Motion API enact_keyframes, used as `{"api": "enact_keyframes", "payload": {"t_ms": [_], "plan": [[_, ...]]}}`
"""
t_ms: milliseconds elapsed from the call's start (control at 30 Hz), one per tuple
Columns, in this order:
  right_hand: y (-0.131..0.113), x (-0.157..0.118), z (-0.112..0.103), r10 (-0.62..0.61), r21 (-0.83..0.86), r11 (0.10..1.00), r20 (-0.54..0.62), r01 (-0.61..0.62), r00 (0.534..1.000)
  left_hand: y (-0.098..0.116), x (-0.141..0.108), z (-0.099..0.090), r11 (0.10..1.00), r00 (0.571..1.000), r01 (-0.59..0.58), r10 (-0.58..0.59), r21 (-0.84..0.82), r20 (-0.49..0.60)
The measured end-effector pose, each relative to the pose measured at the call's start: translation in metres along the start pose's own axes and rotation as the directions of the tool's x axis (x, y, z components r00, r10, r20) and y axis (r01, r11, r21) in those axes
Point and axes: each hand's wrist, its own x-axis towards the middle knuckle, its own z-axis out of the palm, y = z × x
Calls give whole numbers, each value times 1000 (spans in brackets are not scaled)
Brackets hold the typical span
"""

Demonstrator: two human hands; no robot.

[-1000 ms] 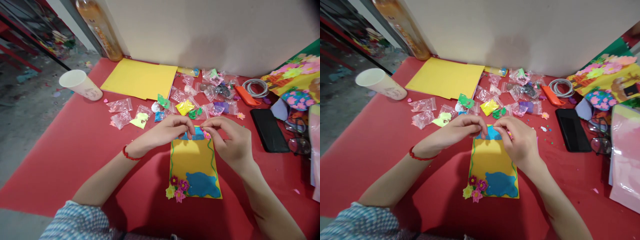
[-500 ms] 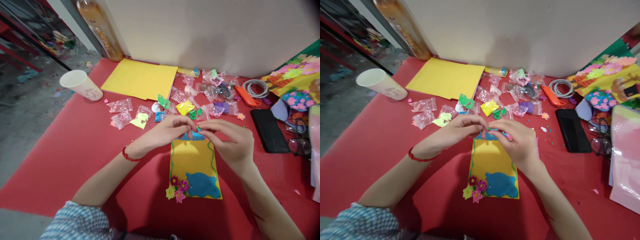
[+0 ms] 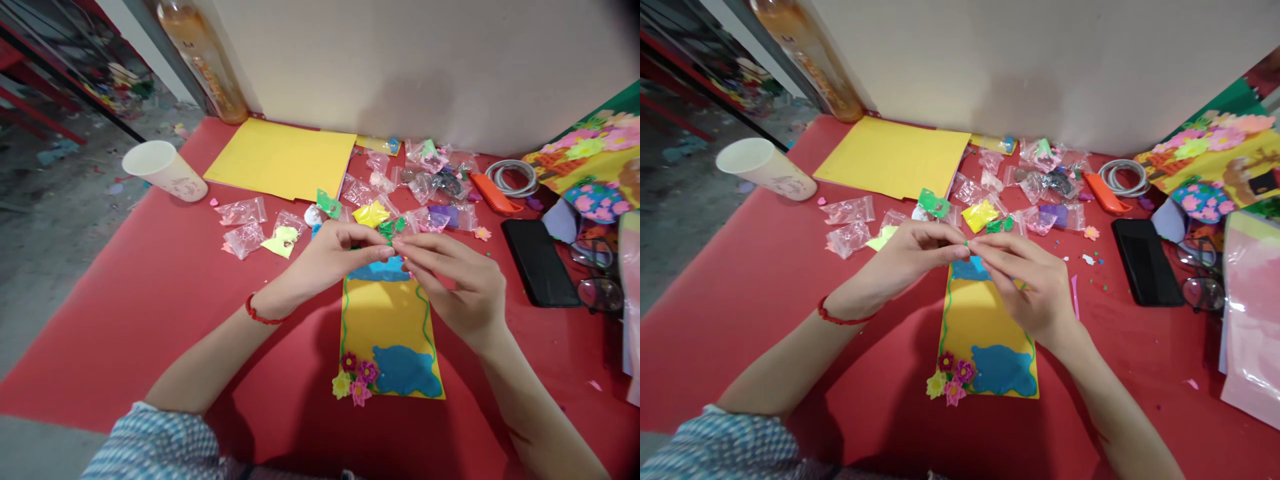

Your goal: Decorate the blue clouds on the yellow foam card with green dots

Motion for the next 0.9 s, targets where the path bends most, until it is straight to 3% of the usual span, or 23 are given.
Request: {"api": "enact_keyframes", "payload": {"t_ms": [100, 233, 367, 533, 733, 900], "plan": [[-2, 0, -2, 127, 69, 990, -36, -125, 991, 1, -1, 0, 1000, 1000, -5, 5, 21, 2], [-4, 1, -2, 201, 63, 979, -80, -196, 976, 1, -2, 1, 993, 999, -31, 29, 110, 21], [-6, 3, 0, 328, 146, 935, -9, -324, 944, 1, -2, 4, 974, 996, -91, 85, 207, 37], [-4, 2, 4, 434, 372, 824, 71, -428, 898, 2, -3, 7, 945, 985, -169, 173, 281, 12], [2, 1, 6, 524, 551, 664, 141, -506, 840, 1, -6, 11, 952, 978, -189, 205, 240, -41], [5, -1, 10, 533, 552, 674, 96, -490, 841, 0, -7, 14, 946, 970, -212, 235, 245, -66]]}}
